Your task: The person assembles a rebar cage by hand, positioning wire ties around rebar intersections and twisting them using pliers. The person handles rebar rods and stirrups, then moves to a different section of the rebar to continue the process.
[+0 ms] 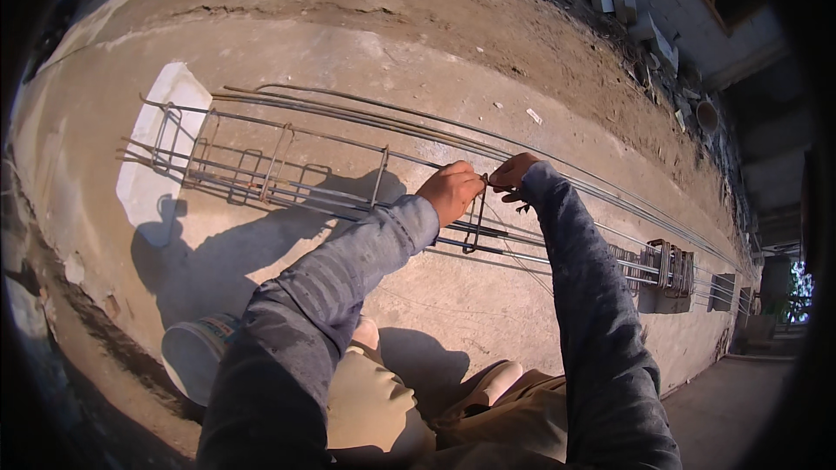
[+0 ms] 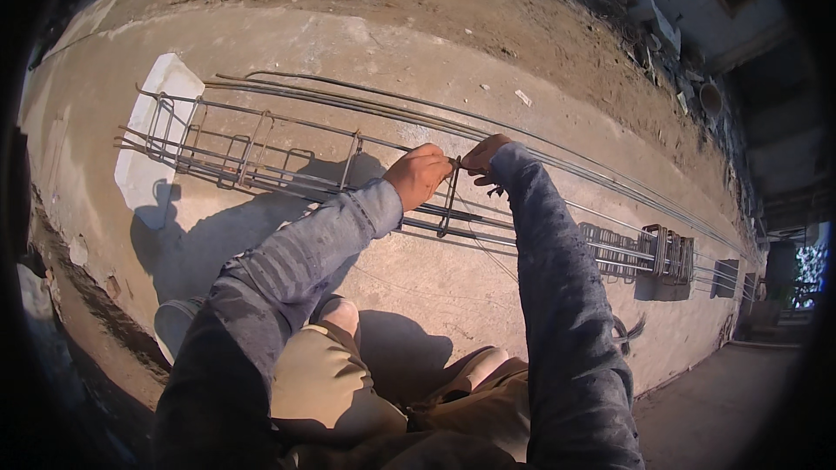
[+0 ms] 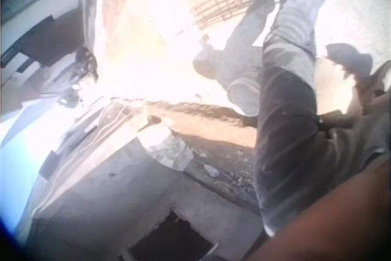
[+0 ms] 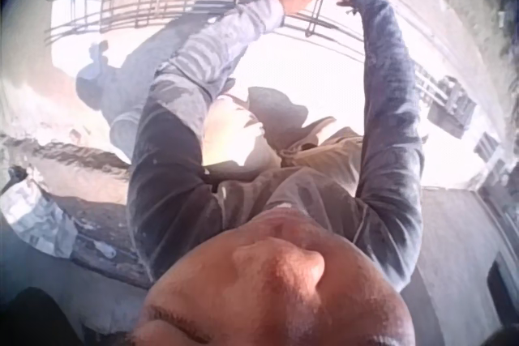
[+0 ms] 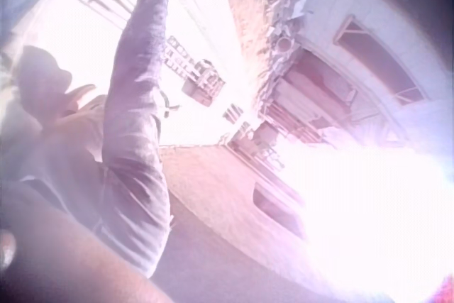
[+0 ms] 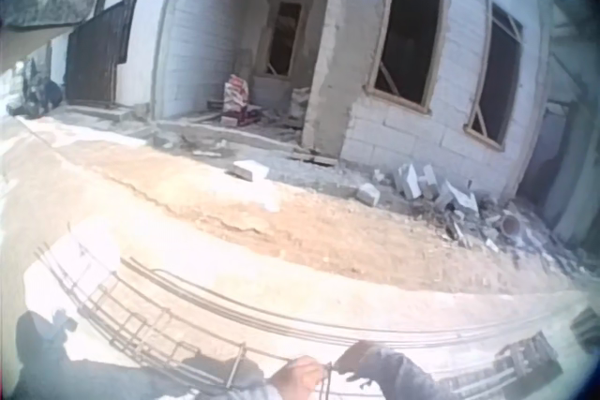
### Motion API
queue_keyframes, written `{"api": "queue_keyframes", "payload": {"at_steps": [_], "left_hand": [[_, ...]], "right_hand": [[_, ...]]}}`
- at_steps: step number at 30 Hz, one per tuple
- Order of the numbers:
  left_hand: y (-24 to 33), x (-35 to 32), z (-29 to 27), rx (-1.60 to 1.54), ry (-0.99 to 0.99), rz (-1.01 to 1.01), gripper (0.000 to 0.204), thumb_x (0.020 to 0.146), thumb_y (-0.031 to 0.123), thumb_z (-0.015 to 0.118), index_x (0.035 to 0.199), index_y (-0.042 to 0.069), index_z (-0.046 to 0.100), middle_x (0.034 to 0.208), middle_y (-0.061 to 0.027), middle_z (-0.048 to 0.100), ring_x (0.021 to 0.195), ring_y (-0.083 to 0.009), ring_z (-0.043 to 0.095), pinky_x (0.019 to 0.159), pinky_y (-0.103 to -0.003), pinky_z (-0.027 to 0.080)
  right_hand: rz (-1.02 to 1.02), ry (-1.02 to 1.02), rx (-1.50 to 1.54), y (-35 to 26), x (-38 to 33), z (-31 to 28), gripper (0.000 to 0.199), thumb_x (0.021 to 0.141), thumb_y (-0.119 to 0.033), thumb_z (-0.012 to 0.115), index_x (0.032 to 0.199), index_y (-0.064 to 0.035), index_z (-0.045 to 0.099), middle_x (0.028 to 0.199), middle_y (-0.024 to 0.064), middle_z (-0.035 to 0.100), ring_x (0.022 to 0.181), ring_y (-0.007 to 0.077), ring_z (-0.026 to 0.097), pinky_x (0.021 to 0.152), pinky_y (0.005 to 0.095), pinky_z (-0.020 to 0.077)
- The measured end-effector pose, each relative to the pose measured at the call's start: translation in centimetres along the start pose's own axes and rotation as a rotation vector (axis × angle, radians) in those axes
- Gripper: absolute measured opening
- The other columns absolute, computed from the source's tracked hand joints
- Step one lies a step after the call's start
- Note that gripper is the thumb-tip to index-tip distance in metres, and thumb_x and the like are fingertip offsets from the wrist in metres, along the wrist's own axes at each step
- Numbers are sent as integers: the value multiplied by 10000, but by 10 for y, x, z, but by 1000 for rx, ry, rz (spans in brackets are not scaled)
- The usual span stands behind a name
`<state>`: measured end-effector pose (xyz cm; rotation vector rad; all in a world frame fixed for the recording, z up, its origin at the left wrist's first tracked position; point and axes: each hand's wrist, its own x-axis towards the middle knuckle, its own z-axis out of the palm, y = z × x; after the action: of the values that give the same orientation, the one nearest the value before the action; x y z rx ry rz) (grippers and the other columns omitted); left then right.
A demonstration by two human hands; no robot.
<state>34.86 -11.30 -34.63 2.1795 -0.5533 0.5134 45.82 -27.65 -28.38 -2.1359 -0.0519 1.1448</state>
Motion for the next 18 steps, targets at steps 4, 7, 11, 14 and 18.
{"api": "queue_keyframes", "payload": {"at_steps": [4, 7, 11, 14, 18], "left_hand": [[13, 0, 15, 134, -51, 115, 238, 676, 15, 580, 912, 7, 601, 913, -113, 612, 878, -268, 551, 750, -344, 483], [18, -2, 18, 161, -183, 52, 245, 735, 41, 547, 976, 12, 583, 947, -124, 606, 905, -271, 552, 820, -355, 457], [27, -10, 31, 119, -52, -36, 261, 774, 58, 521, 1025, -7, 544, 970, -157, 584, 927, -304, 545, 827, -377, 449], [39, -12, 26, 33, -99, -166, 317, 766, 81, 523, 1062, -28, 502, 978, -199, 561, 933, -327, 541, 821, -395, 447], [58, -11, -3, -81, -178, -330, 352, 742, 113, 531, 1052, -39, 462, 939, -232, 550, 892, -342, 550, 780, -416, 451]], "right_hand": [[54, -139, -579, -24, 35, -19, 270, 698, -236, 727, 850, -18, 679, 824, 136, 653, 671, 190, 625, 565, 329, 531], [-76, -97, -1218, -55, 31, 8, 282, 673, -261, 719, 858, -50, 685, 863, 141, 655, 728, 234, 636, 621, 354, 514], [-11, 159, -1172, -56, 22, 34, 277, 649, -247, 703, 845, -51, 685, 910, 169, 640, 844, 299, 629, 699, 370, 505], [-26, 144, -1179, -42, 32, 27, 268, 628, -268, 720, 784, -53, 685, 810, 151, 641, 758, 263, 634, 649, 359, 501], [-57, 111, -1071, -22, 40, 13, 241, 612, -281, 742, 675, -56, 688, 619, 81, 644, 560, 176, 628, 513, 309, 485]]}}
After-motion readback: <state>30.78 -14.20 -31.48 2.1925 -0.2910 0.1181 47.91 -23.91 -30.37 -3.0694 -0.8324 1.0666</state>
